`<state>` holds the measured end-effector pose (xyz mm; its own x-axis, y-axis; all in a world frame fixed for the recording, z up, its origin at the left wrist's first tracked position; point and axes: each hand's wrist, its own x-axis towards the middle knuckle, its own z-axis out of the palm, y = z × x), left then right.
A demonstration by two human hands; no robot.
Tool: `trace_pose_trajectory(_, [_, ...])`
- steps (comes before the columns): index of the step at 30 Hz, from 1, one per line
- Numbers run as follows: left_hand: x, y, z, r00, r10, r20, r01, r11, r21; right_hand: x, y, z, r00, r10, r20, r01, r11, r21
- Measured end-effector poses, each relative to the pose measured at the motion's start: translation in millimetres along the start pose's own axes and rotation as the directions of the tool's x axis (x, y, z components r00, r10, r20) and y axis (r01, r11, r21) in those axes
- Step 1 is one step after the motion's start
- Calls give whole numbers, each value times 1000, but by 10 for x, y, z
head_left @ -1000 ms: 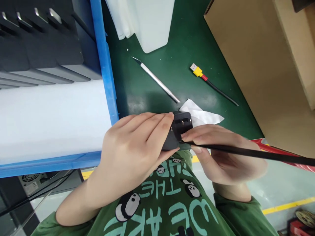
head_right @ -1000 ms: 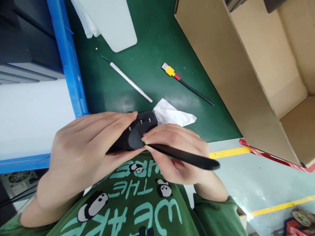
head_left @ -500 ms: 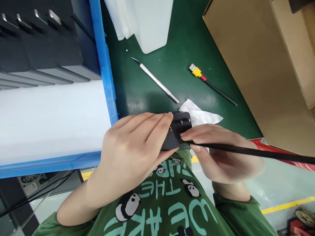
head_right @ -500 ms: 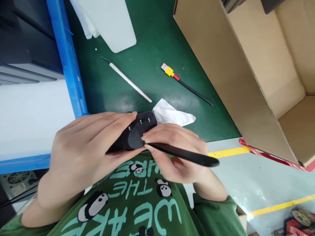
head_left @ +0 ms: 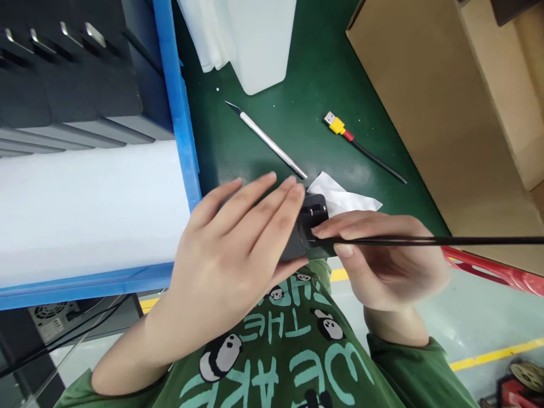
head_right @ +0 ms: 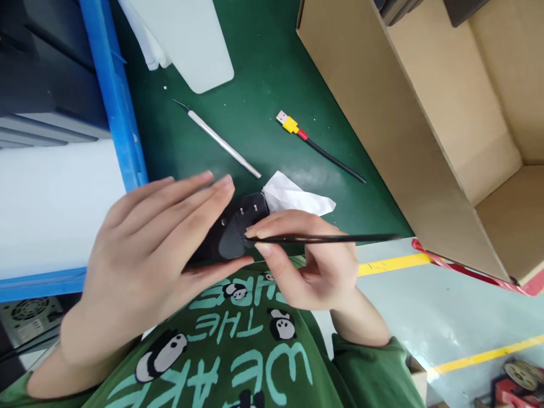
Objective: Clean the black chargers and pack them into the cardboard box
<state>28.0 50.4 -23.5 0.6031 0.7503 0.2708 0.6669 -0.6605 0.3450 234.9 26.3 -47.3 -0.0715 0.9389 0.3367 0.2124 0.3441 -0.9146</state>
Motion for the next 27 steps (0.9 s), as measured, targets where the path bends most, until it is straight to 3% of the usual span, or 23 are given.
trace_pose_trajectory(3, [-62, 54, -64, 997, 59, -47, -60, 998, -9, -10, 12, 32, 995, 48, -84, -37, 990, 134])
trace_pose_trajectory(6, [-128, 96, -56, 991, 110, -75, -111, 994, -15, 0, -5, 59, 993, 69, -92, -42, 961, 272])
trace_pose_trajectory(13, [-145, 143, 12, 996, 25, -90, -42, 982, -187, -100, 14, 51, 992, 113, -63, -107, 990, 88])
trace_pose_trajectory(17, [-161, 114, 4, 995, 41, -94, -49, 996, -81, -147, 27, 48, 984, 163, -71, -155, 982, 105])
trace_pose_trajectory(21, [-181, 96, 10, 996, 44, -81, -56, 987, -152, -135, 7, 64, 983, 171, -69, -163, 981, 103])
trace_pose_trajectory(25, [-167, 102, -7, 999, 20, -47, -22, 999, -47, -119, -4, 68, 983, 174, -63, -167, 980, 105])
trace_pose_trajectory(27, [-160, 107, -25, 1000, 21, -23, -23, 996, -81, -119, -1, 64, 983, 170, -65, -163, 982, 98])
